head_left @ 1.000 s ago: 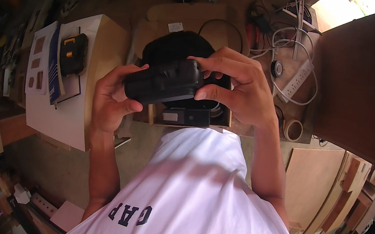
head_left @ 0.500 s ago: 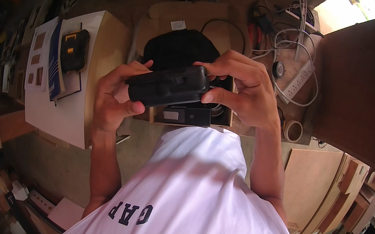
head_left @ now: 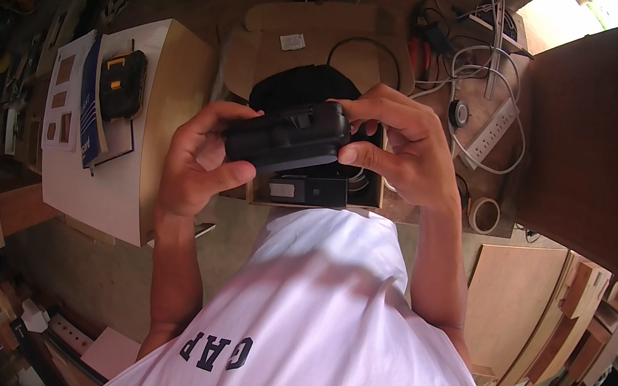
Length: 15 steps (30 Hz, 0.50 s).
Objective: The person assembles a head-mounted camera onto a black cap. They attach the camera to the cap, adjust the strap, and secure the device in place. The person also handles a USB cable and a small white card during the process.
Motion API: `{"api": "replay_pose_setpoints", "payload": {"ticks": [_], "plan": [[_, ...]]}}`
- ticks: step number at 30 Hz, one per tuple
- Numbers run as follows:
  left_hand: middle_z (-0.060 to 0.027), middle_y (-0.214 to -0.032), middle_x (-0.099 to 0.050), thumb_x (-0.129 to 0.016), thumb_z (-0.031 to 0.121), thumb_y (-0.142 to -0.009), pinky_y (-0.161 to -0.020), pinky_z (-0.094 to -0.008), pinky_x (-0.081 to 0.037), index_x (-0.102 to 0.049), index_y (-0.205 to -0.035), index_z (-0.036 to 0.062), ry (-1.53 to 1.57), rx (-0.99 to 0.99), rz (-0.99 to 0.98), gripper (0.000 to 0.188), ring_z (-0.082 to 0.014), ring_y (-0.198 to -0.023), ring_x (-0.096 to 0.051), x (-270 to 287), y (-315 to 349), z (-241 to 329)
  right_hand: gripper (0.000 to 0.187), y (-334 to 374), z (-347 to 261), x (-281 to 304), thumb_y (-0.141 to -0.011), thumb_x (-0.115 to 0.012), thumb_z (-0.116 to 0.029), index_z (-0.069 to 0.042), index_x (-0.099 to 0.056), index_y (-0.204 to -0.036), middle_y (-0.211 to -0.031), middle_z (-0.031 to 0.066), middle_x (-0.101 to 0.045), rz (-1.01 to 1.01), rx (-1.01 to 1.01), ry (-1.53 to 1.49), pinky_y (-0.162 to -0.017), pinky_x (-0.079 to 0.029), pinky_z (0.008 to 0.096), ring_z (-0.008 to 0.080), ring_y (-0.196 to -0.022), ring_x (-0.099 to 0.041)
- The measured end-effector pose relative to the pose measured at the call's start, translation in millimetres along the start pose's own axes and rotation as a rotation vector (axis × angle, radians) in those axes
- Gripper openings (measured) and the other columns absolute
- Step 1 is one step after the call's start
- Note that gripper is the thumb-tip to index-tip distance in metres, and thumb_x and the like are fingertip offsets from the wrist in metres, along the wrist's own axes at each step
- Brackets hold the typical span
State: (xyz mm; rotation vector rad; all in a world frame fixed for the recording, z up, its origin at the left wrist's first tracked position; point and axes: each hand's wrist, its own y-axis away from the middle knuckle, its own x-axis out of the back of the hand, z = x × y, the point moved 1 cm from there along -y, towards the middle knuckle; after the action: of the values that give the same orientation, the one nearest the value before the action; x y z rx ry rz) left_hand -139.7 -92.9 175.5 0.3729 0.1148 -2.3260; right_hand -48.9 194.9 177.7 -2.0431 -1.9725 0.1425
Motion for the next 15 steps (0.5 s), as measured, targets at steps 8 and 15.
{"api": "replay_pose_setpoints", "payload": {"ticks": [8,15], "plan": [[-0.0128,-0.127,-0.072,-0.088,0.005,-0.086,-0.106,-0.0346,-0.051,-0.064,-0.138,-0.0065,-0.116,0.088,0.032,0.058,-0.0186,-0.119,-0.067,-13,-5,6,0.047,7,16,-6,-0.096,-0.087,-0.019,0.000,-0.074,-0.137,-0.107,0.0035,-0.070,0.007,-0.170,-0.261,-0.080,-0.050,0.0264,0.0109,-0.097,-0.067],[-0.0089,-0.111,-0.078,-0.090,0.021,-0.090,-0.095,-0.0276,-0.055,-0.070,-0.132,-0.0061,-0.697,0.188,0.124,0.054,-0.0136,-0.101,-0.072,-33,-16,37,0.039,-33,8,-25,-0.092,-0.086,-0.022,-0.005,-0.079,-0.127,-0.100,0.0126,-0.074,0.046,0.037,0.155,-0.077,-0.055,0.0350,0.0230,-0.087,-0.074]]}}
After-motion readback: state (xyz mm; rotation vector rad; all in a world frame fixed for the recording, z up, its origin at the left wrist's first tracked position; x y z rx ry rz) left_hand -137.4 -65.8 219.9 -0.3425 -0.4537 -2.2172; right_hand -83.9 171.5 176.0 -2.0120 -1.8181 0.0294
